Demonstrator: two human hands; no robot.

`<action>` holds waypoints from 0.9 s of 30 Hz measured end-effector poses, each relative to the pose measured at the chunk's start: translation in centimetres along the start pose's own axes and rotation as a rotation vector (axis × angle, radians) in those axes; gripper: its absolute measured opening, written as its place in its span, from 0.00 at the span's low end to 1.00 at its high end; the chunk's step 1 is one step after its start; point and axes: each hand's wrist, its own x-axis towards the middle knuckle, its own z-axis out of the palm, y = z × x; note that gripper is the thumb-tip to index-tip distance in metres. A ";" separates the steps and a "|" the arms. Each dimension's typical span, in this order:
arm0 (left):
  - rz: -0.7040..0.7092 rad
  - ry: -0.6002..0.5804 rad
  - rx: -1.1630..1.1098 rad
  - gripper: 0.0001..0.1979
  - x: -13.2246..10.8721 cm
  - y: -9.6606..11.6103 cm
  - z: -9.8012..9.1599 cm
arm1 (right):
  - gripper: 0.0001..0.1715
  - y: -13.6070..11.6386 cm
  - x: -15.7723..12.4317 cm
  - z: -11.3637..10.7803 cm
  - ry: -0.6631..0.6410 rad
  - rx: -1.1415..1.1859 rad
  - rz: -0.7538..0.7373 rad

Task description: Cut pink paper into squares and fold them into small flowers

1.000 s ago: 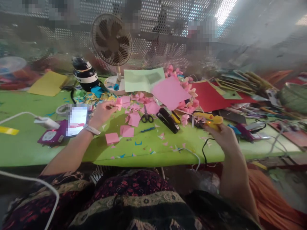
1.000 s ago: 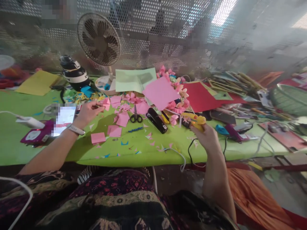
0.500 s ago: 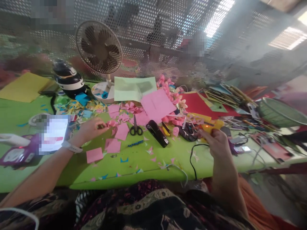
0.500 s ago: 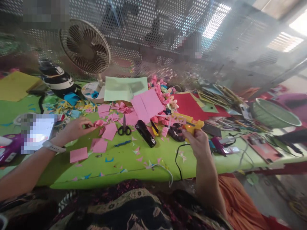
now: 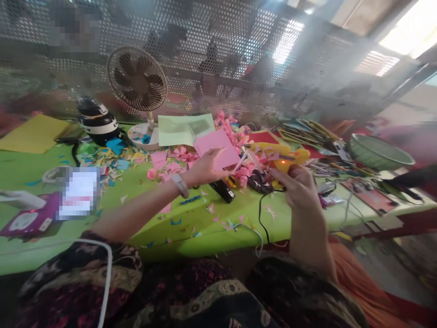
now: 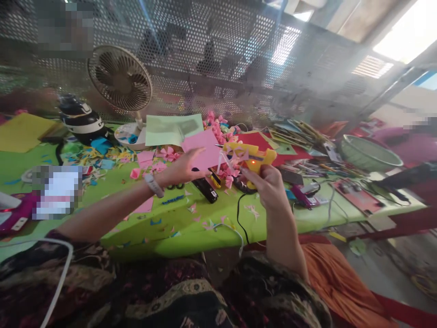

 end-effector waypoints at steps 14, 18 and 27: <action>-0.175 0.248 -0.816 0.19 2.1 -1.1 -1.0 | 0.15 -0.4 2.9 1.4 0.110 0.233 -0.058; -0.250 0.416 -0.675 0.26 1.3 -1.4 -5.4 | 0.15 0.5 3.4 1.7 0.097 0.313 0.059; -0.469 0.836 -0.651 0.14 -5.5 -3.8 -15.6 | 0.17 2.7 4.4 4.0 -0.037 0.359 0.208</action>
